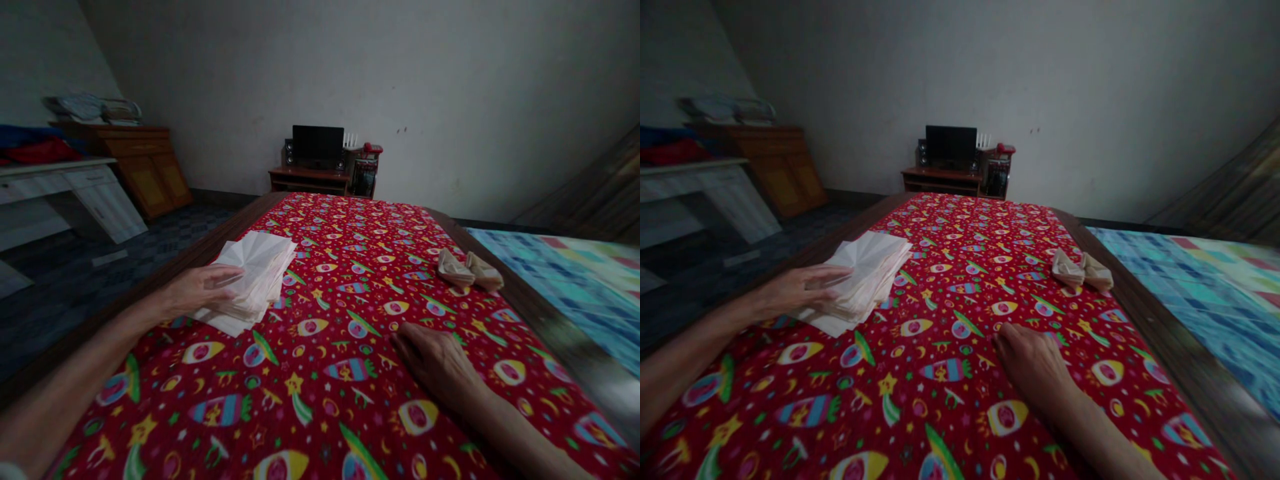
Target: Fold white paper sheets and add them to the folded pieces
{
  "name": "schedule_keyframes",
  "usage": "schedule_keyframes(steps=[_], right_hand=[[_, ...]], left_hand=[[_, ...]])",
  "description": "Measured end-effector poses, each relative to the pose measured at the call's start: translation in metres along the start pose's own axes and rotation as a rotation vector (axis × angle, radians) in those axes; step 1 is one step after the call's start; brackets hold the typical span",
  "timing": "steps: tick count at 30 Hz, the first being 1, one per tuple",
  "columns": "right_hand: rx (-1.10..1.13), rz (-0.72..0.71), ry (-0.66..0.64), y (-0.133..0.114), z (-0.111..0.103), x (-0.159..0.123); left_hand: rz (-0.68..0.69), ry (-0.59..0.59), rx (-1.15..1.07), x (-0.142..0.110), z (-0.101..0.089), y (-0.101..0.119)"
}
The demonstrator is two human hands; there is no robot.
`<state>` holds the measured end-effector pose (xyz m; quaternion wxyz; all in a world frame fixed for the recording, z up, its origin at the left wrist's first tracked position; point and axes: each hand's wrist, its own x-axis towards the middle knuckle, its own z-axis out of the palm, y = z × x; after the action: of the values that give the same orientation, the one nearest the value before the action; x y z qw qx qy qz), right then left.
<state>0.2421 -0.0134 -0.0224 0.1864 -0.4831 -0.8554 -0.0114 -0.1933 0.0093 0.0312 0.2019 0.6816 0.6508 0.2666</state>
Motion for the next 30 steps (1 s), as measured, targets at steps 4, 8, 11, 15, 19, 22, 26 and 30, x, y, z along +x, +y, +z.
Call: schedule_keyframes(steps=[4,8,11,15,19,22,26,30], right_hand=[[-0.004,0.0,0.012,0.001,0.001,0.0],[0.009,0.001,0.009,0.001,0.002,0.0],[0.004,0.005,0.009,0.002,0.002,-0.001],[-0.004,0.001,0.013,0.003,0.003,-0.002],[-0.016,-0.003,0.026,0.002,0.003,-0.001],[-0.036,-0.015,0.049,0.002,0.003,-0.001],[-0.041,-0.05,0.073,0.004,0.003,-0.002],[-0.054,-0.129,0.174,0.0,-0.001,-0.004]], left_hand=[[0.054,-0.004,-0.037,0.003,0.002,-0.004],[0.098,0.022,-0.054,0.004,0.003,-0.01],[0.083,0.063,-0.041,0.003,0.005,-0.016],[0.047,0.15,0.032,-0.002,0.009,-0.009],[0.258,0.333,0.125,-0.011,0.014,0.02],[0.495,0.35,0.17,-0.019,0.023,0.046],[0.718,0.162,0.256,-0.031,0.049,0.079],[0.838,0.084,0.335,-0.041,0.086,0.111]])
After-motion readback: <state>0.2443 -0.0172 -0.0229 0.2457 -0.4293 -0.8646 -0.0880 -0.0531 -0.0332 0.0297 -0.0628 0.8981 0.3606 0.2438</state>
